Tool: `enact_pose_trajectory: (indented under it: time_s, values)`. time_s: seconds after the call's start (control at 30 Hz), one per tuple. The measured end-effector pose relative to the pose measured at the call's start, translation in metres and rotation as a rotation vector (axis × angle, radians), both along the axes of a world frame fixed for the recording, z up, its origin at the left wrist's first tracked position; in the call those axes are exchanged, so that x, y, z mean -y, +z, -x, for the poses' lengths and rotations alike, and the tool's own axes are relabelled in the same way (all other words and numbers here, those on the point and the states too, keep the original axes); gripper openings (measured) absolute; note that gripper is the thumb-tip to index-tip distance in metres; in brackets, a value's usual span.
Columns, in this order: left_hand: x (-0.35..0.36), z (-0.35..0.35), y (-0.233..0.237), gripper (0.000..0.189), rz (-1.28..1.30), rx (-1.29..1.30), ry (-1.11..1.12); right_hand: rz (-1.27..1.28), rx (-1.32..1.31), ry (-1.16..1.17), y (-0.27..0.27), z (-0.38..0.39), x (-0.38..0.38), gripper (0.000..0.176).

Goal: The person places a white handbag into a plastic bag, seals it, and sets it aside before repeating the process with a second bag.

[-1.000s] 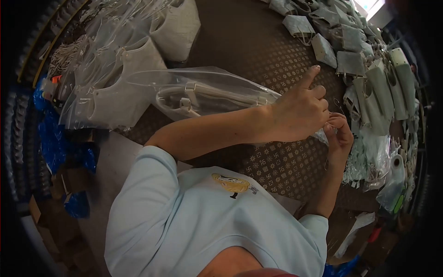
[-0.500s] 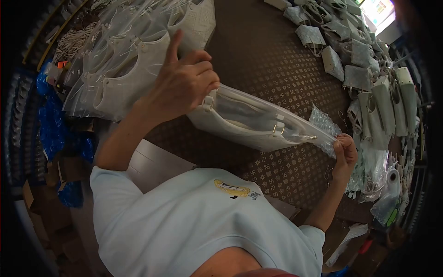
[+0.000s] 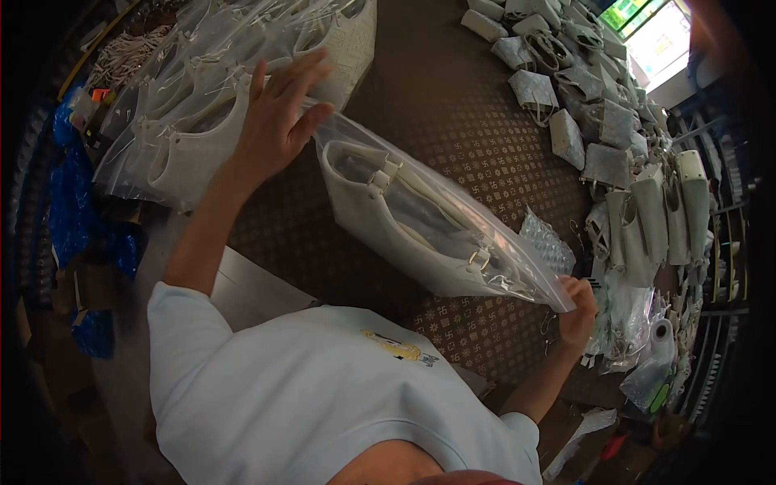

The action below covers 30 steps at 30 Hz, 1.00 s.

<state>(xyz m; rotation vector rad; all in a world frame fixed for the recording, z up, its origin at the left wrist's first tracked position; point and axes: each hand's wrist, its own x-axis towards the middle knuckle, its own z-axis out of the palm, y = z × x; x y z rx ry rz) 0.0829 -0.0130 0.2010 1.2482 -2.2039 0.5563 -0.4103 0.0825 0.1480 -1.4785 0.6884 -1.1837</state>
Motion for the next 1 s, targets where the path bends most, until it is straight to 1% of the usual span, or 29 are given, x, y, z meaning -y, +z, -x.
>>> enact_pose_trajectory:
  time_s: [0.07, 0.1, 0.13, 0.17, 0.2, 0.23, 0.27, 0.37, 0.43, 0.47, 0.5, 0.53, 0.57, 0.6, 0.63, 0.67, 0.7, 0.73, 0.77, 0.8, 0.83, 0.87, 0.9, 0.93, 0.97, 1.0]
  values:
    - [-0.018, 0.006, -0.037, 0.058, -0.027, -0.789, -0.154, -0.358, 0.331, -0.166, -0.032, -0.015, 0.026, 0.057]
    - [-0.014, 0.0, -0.043, 0.058, -0.017, -0.787, -0.155, -0.512, 0.395, -0.119, -0.056, -0.027, 0.043, 0.059]
    - [-0.029, 0.022, -0.05, 0.058, -0.038, -0.822, -0.16, -0.668, 0.457, -0.069, -0.091, -0.036, 0.064, 0.062]
    - [-0.042, 0.041, -0.057, 0.059, -0.054, -0.86, -0.161, -0.637, 0.529, 0.525, -0.162, -0.027, 0.104, 0.066]
    - [-0.049, 0.058, -0.064, 0.06, -0.065, -0.902, -0.158, -0.632, 0.517, 0.541, -0.147, -0.039, 0.112, 0.066]
    - [-0.056, 0.072, -0.07, 0.06, -0.081, -0.946, -0.153, -0.669, 0.432, 0.552, -0.135, -0.08, 0.103, 0.066]
    - [-0.06, 0.084, -0.077, 0.061, -0.095, -0.988, -0.149, -0.702, 0.348, 0.563, -0.119, -0.097, 0.103, 0.067]
    - [-0.056, 0.102, -0.093, 0.063, -0.139, -1.113, -0.131, -0.798, 0.094, 0.595, -0.081, 0.002, 0.021, 0.069]
    - [-0.039, 0.108, -0.1, 0.064, -0.179, -1.195, -0.117, -0.862, -0.072, 0.609, -0.044, -0.217, 0.121, 0.07]
    - [-0.04, 0.107, -0.107, 0.065, -0.21, -1.235, -0.116, -0.897, -0.149, 0.606, -0.031, -0.226, 0.115, 0.071]
    - [-0.034, 0.108, -0.11, 0.065, -0.208, -1.239, -0.114, -0.699, -0.043, 0.545, -0.026, -0.245, 0.115, 0.072]
    - [-0.022, 0.107, -0.112, 0.066, -0.237, -1.17, -0.086, -0.497, 0.058, 0.483, -0.02, -0.257, 0.118, 0.073]
    - [-0.017, 0.106, -0.11, 0.068, -0.273, -1.102, -0.054, -0.5, 0.054, 0.485, -0.016, -0.259, 0.122, 0.073]
    - [-0.014, 0.104, -0.108, 0.068, -0.268, -1.105, -0.048, -0.257, -0.035, 0.482, -0.013, -0.262, 0.126, 0.072]
    - [-0.012, 0.1, -0.103, 0.071, -0.24, -1.044, -0.087, -0.009, -0.119, 0.478, -0.008, -0.265, 0.131, 0.071]
    - [-0.012, 0.095, -0.097, 0.075, -0.221, -0.981, -0.124, -0.011, -0.116, 0.486, 0.012, -0.267, 0.126, 0.071]
    - [-0.008, 0.089, -0.09, 0.075, -0.223, -0.979, -0.117, 0.113, -0.381, 0.45, 0.043, -0.27, 0.118, 0.062]
    - [0.0, 0.081, -0.082, 0.075, -0.144, -0.922, -0.177, 0.236, -0.646, 0.405, 0.059, -0.271, 0.114, 0.053]
    - [0.007, 0.075, -0.072, 0.075, -0.065, -0.865, -0.239, 0.232, -0.649, 0.406, 0.058, -0.272, 0.116, 0.053]
    - [0.013, 0.063, -0.057, 0.075, -0.065, -0.865, -0.243, 0.271, -0.66, 0.302, 0.057, -0.273, 0.121, 0.046]
    - [0.017, 0.046, -0.037, 0.062, -0.08, -0.597, -0.229, 0.312, -0.669, 0.193, 0.057, -0.273, 0.123, 0.038]
    - [0.018, 0.032, -0.019, 0.05, -0.088, -0.329, -0.21, 0.318, -0.669, 0.187, 0.063, -0.273, 0.121, 0.038]
    - [0.018, 0.023, -0.003, 0.05, -0.079, -0.328, -0.211, 0.339, -0.756, 0.124, 0.071, -0.273, 0.117, 0.027]
    - [0.017, 0.014, 0.012, 0.036, -0.222, -0.167, -0.293, 0.362, -0.842, 0.061, 0.077, -0.273, 0.115, 0.017]
    - [0.018, 0.009, 0.021, 0.021, -0.365, -0.003, -0.37, 0.374, -0.84, 0.062, 0.078, -0.272, 0.114, 0.017]
    - [0.02, 0.005, 0.021, 0.021, -0.357, 0.003, -0.364, 0.44, -0.851, 0.034, 0.078, -0.272, 0.113, 0.014]
